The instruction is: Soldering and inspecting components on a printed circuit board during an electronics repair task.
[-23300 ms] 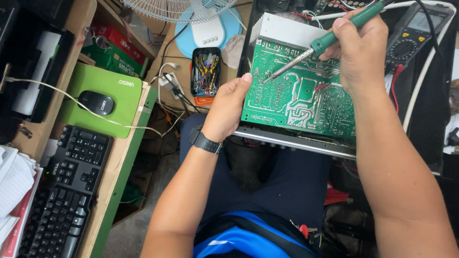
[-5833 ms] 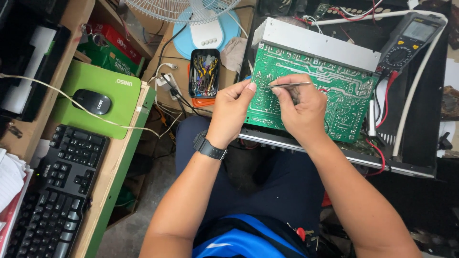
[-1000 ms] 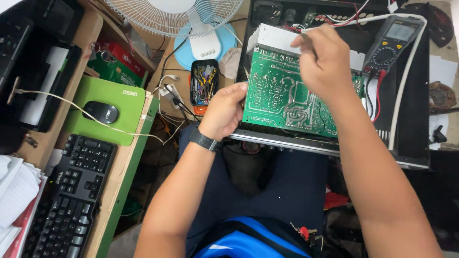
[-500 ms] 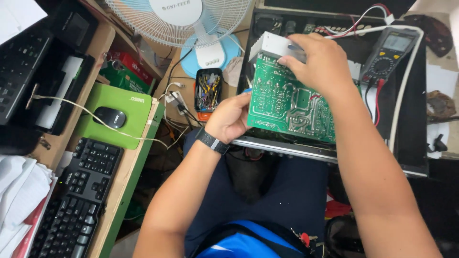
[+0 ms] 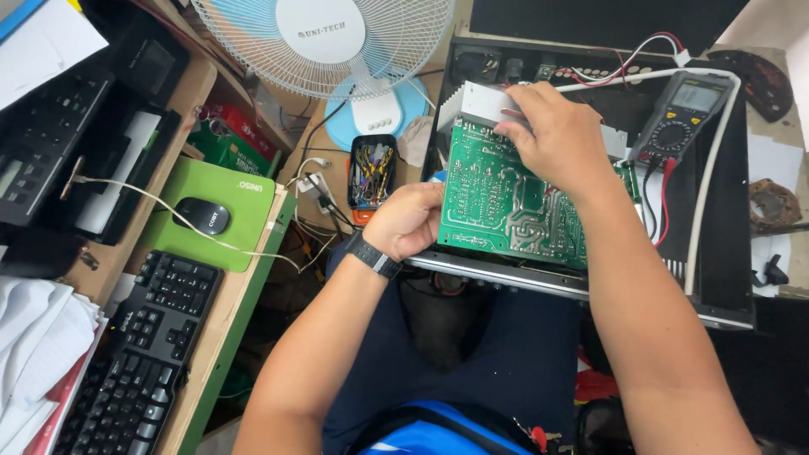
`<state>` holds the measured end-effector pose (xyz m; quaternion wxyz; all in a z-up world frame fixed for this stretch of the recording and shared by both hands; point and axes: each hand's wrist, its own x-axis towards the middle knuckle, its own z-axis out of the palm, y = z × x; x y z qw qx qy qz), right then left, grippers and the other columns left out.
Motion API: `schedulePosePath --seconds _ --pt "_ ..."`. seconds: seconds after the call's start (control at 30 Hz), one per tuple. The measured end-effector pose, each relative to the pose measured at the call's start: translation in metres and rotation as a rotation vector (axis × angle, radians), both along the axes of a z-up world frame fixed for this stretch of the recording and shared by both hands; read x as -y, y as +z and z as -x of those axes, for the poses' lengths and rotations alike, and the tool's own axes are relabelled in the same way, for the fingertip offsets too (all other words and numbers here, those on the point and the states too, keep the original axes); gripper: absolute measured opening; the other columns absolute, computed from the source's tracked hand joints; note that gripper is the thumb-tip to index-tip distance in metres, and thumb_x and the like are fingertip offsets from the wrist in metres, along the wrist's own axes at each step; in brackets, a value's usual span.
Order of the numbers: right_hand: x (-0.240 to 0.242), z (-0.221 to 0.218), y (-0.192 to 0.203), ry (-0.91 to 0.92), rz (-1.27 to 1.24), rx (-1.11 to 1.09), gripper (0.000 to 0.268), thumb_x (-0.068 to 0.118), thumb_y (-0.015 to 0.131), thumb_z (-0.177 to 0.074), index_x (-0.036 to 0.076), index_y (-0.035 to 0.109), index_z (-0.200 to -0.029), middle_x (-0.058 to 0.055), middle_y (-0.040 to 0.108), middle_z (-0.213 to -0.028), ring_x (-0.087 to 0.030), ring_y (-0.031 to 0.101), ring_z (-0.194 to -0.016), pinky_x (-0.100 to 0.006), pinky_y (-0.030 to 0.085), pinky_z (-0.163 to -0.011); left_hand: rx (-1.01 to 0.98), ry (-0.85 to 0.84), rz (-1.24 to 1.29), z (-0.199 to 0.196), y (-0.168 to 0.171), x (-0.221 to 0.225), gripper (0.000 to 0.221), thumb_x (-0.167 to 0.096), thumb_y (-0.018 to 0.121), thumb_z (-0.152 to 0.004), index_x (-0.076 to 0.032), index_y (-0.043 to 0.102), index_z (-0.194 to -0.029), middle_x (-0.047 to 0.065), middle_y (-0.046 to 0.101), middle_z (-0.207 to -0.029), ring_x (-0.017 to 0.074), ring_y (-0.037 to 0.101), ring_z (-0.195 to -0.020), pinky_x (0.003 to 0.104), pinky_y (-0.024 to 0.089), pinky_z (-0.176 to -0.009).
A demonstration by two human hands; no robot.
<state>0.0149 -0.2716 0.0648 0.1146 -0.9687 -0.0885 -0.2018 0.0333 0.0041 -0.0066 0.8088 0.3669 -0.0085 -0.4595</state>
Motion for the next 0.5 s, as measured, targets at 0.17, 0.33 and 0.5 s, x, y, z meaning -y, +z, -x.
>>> schedulePosePath --seconds 0.17,0.33,0.5 --pt "0.002 -0.002 0.000 0.027 -0.008 0.025 0.046 0.034 0.079 -0.118 0.010 0.071 -0.156 -0.008 0.077 -0.141 -0.039 0.078 -0.102 -0.057 0.058 -0.065 -0.011 0.025 0.022 0.004 0.000 0.001 0.016 -0.002 0.066 -0.115 0.007 0.076 -0.125 0.019 0.086 -0.118 0.0320 0.085 -0.103 0.048 0.073 -0.094" --pt "0.004 0.000 0.004 0.057 -0.076 0.034 0.039 0.031 0.076 -0.118 0.013 0.072 -0.152 -0.007 0.078 -0.142 -0.038 0.078 -0.104 -0.054 0.056 -0.067 -0.050 0.004 0.196 0.002 -0.010 -0.005 0.024 -0.008 0.063 -0.120 0.004 0.073 -0.139 0.016 0.083 -0.134 0.0257 0.081 -0.123 0.040 0.066 -0.113" --pt "0.009 0.003 0.006 0.084 -0.136 0.042 0.042 0.027 0.079 -0.116 0.011 0.073 -0.155 -0.007 0.078 -0.138 -0.036 0.077 -0.112 -0.054 0.057 -0.078 -0.012 -0.138 0.299 0.016 0.019 -0.002 0.037 -0.010 0.071 -0.118 0.003 0.066 -0.152 0.015 0.083 -0.133 0.0266 0.083 -0.120 0.049 0.069 -0.112"
